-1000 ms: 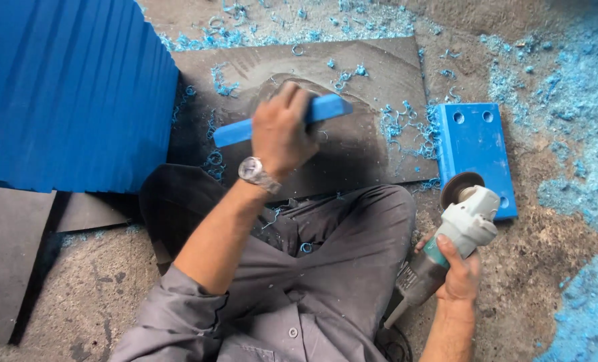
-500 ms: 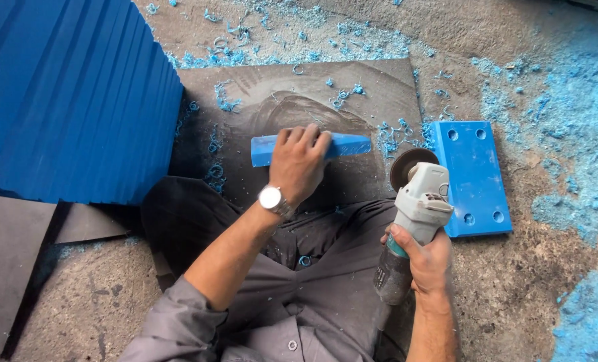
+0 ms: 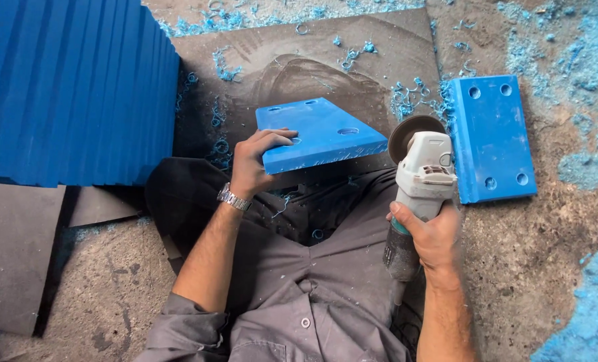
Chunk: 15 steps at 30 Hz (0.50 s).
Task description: Smoothing the edges and finishing blue plastic blocks using an angle grinder and manual deburring tools.
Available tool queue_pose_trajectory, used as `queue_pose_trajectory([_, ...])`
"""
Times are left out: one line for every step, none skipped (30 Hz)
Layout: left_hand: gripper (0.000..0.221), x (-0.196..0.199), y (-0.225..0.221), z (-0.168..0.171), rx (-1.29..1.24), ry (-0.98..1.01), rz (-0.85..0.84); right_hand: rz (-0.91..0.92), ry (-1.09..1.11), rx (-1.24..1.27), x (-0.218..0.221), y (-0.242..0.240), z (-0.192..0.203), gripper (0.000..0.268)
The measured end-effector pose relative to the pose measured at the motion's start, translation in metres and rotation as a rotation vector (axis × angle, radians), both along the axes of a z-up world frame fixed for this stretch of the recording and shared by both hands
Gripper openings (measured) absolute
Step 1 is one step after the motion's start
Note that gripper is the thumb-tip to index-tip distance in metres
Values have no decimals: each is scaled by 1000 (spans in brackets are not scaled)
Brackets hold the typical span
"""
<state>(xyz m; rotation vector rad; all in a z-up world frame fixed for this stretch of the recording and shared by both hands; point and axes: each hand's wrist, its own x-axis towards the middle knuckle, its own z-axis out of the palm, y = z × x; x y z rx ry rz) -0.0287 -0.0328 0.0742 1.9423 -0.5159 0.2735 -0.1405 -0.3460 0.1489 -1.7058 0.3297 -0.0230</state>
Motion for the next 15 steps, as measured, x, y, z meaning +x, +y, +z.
queue_pose_trajectory([36, 0, -1, 0, -4, 3, -9, -9, 3, -4, -4, -2, -2, 43])
queue_pose_trajectory([36, 1, -1, 1, 16, -1, -2, -9, 14, -19, -5, -2, -5, 41])
queue_pose_trajectory([35, 1, 0, 2, 37, -4, 4, -10, 24, -34, -7, -3, -7, 39])
queue_pose_trajectory([35, 3, 0, 1, 33, -3, 1, -13, 26, -38, -8, -3, -9, 39])
queue_pose_trajectory([33, 4, 0, 0, 40, -3, 2, -14, 35, -45, -9, -3, -10, 38])
queue_pose_trajectory([32, 6, 1, -1, 47, -5, 8, -11, 43, -51, -9, -4, -12, 36])
queue_pose_trajectory([32, 7, 1, -2, 45, -5, 9, -11, 42, -54, -8, -3, -11, 36])
queue_pose_trajectory([31, 8, 2, -3, 48, -11, 10, -10, 37, -56, -8, -3, -10, 36])
queue_pose_trajectory([29, 10, 4, -4, 51, -18, 12, -9, 32, -57, -7, -2, -10, 37])
queue_pose_trajectory([29, 11, 4, -4, 50, -18, 15, -6, 32, -58, -6, -3, -11, 37])
queue_pose_trajectory([29, 13, 5, -5, 46, -25, 13, -5, 24, -54, -5, -3, -12, 35])
queue_pose_trajectory([28, 13, 5, -5, 43, -30, 9, -6, 19, -51, -6, -4, -13, 34])
queue_pose_trajectory([28, 12, 5, -5, 42, -27, 11, -4, 22, -52, -6, -4, -13, 34])
queue_pose_trajectory([29, 12, 6, -4, 41, -33, 8, 3, 21, -58, -5, -4, -13, 33])
queue_pose_trajectory([29, 12, 6, -3, 40, -38, 5, 10, 19, -64, -4, -4, -13, 32])
